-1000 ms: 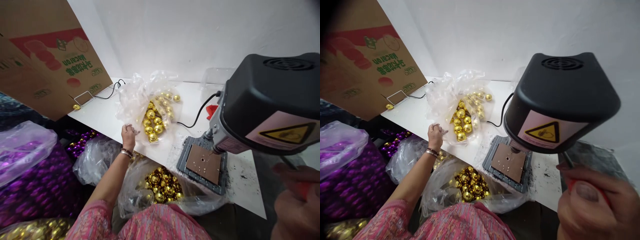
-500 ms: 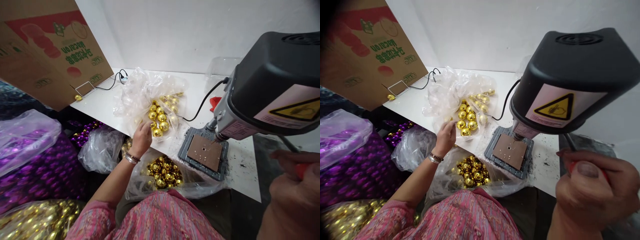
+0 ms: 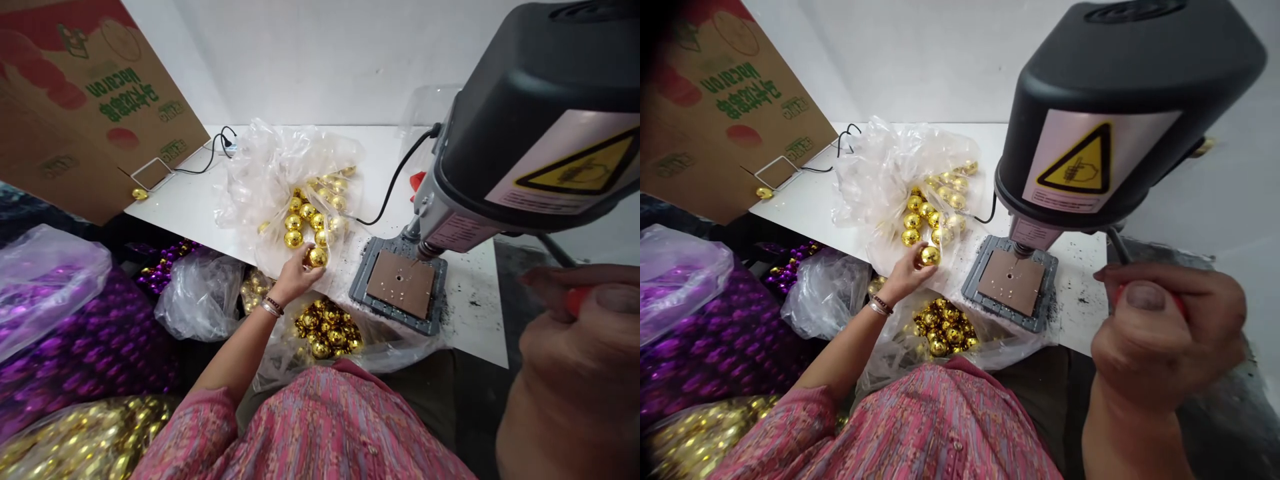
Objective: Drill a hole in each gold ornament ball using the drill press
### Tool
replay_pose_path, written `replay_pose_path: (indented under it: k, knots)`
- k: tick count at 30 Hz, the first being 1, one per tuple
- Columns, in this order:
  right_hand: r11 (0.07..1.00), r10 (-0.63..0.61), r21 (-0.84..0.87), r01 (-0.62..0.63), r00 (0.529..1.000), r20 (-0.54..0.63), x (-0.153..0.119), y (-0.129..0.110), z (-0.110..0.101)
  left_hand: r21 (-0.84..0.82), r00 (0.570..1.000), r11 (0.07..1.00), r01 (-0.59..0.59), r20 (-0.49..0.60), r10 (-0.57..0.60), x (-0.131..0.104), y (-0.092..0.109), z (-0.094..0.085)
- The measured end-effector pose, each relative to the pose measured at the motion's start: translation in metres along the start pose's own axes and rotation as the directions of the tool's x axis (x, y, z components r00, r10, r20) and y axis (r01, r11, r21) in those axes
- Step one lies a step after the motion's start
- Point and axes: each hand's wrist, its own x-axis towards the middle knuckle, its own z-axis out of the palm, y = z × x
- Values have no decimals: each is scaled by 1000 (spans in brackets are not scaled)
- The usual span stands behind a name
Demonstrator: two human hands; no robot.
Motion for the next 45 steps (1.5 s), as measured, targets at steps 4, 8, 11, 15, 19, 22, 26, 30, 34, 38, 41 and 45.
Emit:
replay_pose_path:
  k: [4,8,11,15,19,22,26,30,34,38,41,45]
  knots:
    - [995,64,80,-54,990,-125,1,-26,2,-528,987,848,52,157,37,-17,21,-12]
    - [986,6,164,28,980,-200,0,-18,9,-719,906,629,297,421,53,-29,39,-1]
    - [975,-5,217,46,982,-186,-2,-10,12,-732,870,559,390,491,36,-30,43,21]
    - [972,-65,212,98,986,-155,9,-25,3,-722,835,520,457,549,29,-23,44,47]
    - [971,-83,214,110,988,-133,42,-56,-9,-717,862,544,435,506,-21,-19,48,60]
    - [947,-103,292,133,988,-118,74,-74,-11,-681,890,634,365,456,-23,-17,51,67]
    - [933,-46,356,63,997,-57,108,-85,-5,-599,904,736,315,425,-41,-12,52,77]
    - [918,-29,395,42,999,-39,124,-86,2,-570,905,753,329,418,-78,-4,53,83]
    - [906,-14,422,24,1000,-27,127,-84,4,-566,895,740,365,433,-110,2,56,87]
    - [925,21,381,-17,1000,-8,128,-86,2,-499,893,783,371,422,-154,6,61,94]
    - [953,34,301,-23,999,-31,129,-88,1,-440,891,835,331,436,-124,9,66,101]
    - [971,37,235,-37,999,7,128,-89,-1,-400,904,882,249,423,-63,12,69,108]
